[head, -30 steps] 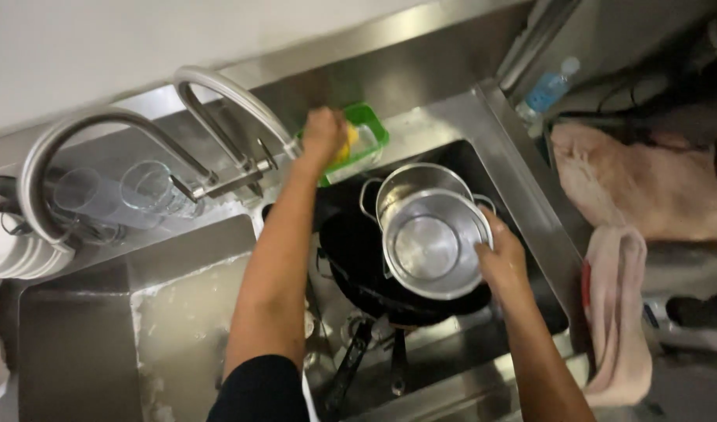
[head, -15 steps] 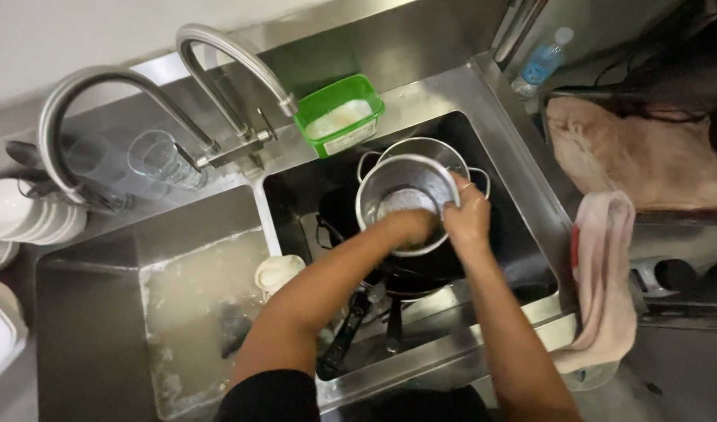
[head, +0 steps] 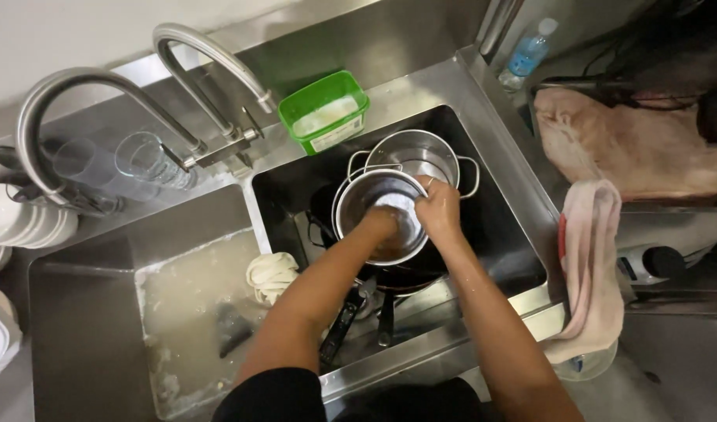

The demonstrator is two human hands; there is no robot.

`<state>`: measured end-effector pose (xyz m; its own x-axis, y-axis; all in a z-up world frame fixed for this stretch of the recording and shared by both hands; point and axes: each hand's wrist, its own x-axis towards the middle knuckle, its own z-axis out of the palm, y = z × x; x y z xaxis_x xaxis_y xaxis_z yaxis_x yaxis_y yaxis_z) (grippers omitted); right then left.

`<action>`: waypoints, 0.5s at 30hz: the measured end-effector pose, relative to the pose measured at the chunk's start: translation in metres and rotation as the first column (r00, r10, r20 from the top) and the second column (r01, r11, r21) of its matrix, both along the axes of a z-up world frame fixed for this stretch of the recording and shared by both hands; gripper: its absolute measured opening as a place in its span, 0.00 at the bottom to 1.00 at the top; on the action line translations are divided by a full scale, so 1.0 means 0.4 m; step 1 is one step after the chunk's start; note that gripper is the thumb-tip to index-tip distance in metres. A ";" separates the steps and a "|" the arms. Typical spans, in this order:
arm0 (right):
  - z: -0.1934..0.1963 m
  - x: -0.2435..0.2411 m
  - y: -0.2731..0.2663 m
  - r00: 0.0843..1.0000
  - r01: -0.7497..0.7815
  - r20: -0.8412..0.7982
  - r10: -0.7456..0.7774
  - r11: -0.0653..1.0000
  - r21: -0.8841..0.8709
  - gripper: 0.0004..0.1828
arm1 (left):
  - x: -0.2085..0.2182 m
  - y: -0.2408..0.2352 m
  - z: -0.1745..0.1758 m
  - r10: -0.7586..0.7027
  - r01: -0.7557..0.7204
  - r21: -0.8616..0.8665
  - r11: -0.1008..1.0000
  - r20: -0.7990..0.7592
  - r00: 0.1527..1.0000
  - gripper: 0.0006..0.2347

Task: The person scrubs a wooden cutting board, a white plastic container, a metal pot, and a black wok with a yellow sponge under running water in a double-basin stainless steel sink. The cutting board is placed upright against the wall after cleaning, and the other items are rinsed and set aside in the sink.

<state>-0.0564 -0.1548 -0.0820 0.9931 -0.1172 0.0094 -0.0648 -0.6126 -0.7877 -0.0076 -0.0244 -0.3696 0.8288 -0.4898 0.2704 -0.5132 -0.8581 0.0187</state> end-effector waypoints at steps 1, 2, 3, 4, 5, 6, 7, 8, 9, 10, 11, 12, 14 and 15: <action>0.010 -0.002 0.010 0.999 0.031 -0.005 -0.031 0.999 0.034 0.26 | -0.023 -0.013 0.007 -0.033 0.022 -0.087 0.996 -0.132 0.991 0.16; 0.021 -0.006 0.021 0.998 0.063 -0.012 -0.062 0.996 0.067 0.24 | -0.046 -0.025 0.015 -0.077 0.032 -0.174 0.984 -0.257 0.963 0.15; 0.014 0.001 0.016 0.998 0.058 -0.015 -0.057 0.996 0.067 0.24 | -0.023 -0.030 0.064 -0.072 0.026 -0.174 0.984 -0.260 0.963 0.15; 0.008 0.006 0.013 1.000 0.027 -0.014 -0.026 0.998 0.057 0.23 | 0.000 -0.034 0.114 -0.111 0.085 -0.118 0.989 -0.228 0.967 0.14; 0.004 0.015 0.006 1.000 -0.007 -0.009 0.007 0.999 0.044 0.21 | 0.029 -0.042 0.165 -0.150 0.141 -0.062 0.988 -0.194 0.969 0.12; 0.011 0.009 0.009 1.000 -0.014 -0.009 0.014 0.999 0.041 0.21 | -0.016 -0.017 0.309 -0.144 0.134 -0.065 0.989 -0.193 0.971 0.12; 0.018 0.004 0.016 1.000 -0.023 0.001 0.023 0.999 0.041 0.22 | -0.047 -0.009 0.464 0.015 0.074 0.261 0.963 -0.321 0.947 0.13; 0.026 -0.001 0.021 0.999 -0.032 0.011 0.032 0.999 0.041 0.23 | -0.083 -0.009 0.627 0.204 0.055 0.562 0.825 -0.388 0.899 0.15; 0.027 -0.007 0.027 0.999 -0.033 0.017 0.032 0.999 0.041 0.23 | -0.061 -0.017 0.526 0.204 0.051 0.562 0.825 -0.382 0.901 0.15; 0.028 -0.011 0.033 0.999 0.005 0.034 -0.008 0.998 0.065 0.23 | -0.036 -0.025 0.424 0.345 -0.083 0.510 0.856 -0.446 0.826 0.14; 0.024 -0.023 0.034 0.998 0.044 0.043 -0.048 0.995 0.088 0.23 | -0.021 -0.038 0.318 0.462 -0.218 0.462 0.860 -0.520 0.718 0.14; 0.013 -0.021 0.028 0.998 0.045 0.042 -0.049 0.995 0.086 0.23 | -0.007 -0.038 0.231 0.460 -0.217 0.461 0.861 -0.522 0.718 0.14; -0.007 -0.017 0.020 0.994 0.085 0.063 -0.093 0.988 0.131 0.22 | 0.020 -0.030 0.059 -0.075 0.138 0.086 0.987 -0.514 0.855 0.13; -0.013 -0.011 0.016 0.994 0.081 0.062 -0.090 0.988 0.131 0.22 | -0.030 -0.015 0.210 -0.072 0.135 0.086 0.987 -0.514 0.855 0.13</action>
